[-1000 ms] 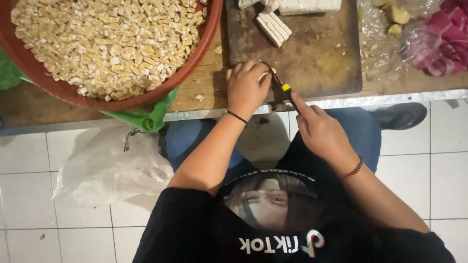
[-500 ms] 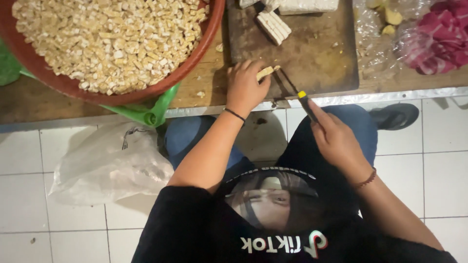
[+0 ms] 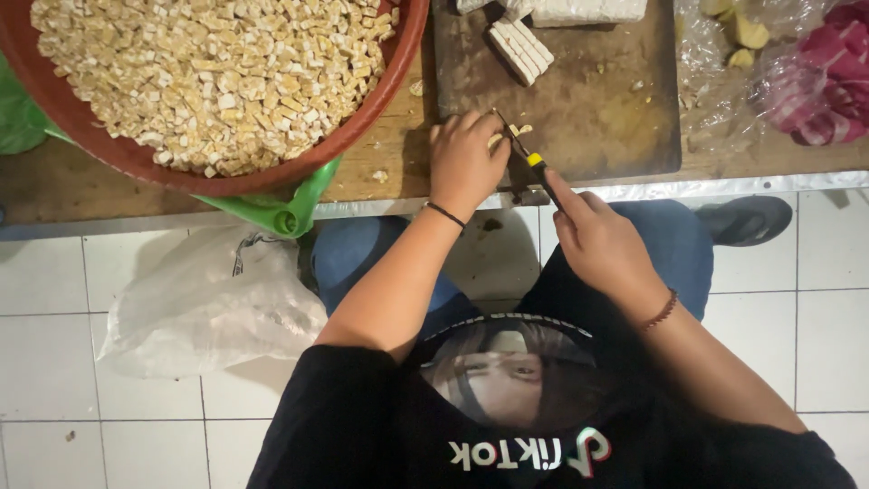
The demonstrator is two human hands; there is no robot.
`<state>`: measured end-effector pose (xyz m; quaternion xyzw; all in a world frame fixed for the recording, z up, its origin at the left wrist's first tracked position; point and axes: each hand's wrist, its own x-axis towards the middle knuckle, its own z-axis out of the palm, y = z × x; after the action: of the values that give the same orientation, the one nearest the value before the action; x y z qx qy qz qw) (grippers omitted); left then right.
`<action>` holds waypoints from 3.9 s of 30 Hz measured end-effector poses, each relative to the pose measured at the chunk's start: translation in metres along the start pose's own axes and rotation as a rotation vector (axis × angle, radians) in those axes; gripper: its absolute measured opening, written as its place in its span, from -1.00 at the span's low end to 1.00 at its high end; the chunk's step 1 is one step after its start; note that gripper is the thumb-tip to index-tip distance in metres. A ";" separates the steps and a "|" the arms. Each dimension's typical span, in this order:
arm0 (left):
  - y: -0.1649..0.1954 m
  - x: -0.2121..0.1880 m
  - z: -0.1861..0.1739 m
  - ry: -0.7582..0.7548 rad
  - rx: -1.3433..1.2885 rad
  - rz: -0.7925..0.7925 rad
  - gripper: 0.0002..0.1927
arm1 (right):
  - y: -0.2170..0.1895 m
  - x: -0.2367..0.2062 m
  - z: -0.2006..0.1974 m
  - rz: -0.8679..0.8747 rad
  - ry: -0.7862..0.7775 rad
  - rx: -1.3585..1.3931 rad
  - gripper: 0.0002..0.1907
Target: The person cuts rectangular blocks of a light-colored food item into small cubes using a knife on a wooden cutting board. The cut pieces are periodically swept into a large red bowl that already contains many similar cubes.
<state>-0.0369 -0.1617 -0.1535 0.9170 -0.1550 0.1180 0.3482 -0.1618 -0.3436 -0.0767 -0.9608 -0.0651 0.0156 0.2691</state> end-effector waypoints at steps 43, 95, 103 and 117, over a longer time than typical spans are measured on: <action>-0.003 -0.003 -0.001 0.043 -0.035 -0.020 -0.87 | 0.006 -0.002 0.010 -0.017 0.013 -0.038 -0.43; 0.000 -0.013 -0.023 -0.032 0.027 -0.039 -0.70 | 0.005 -0.046 -0.008 0.034 0.056 0.060 -0.43; -0.001 -0.013 -0.022 -0.043 0.036 -0.050 -0.80 | -0.010 -0.015 0.002 -0.034 0.031 -0.005 -0.43; -0.003 -0.007 -0.020 -0.049 0.058 -0.061 -0.79 | -0.004 -0.007 0.013 -0.045 -0.007 -0.034 -0.41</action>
<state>-0.0444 -0.1450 -0.1432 0.9335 -0.1320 0.0893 0.3212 -0.1705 -0.3345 -0.0860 -0.9635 -0.0878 0.0116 0.2528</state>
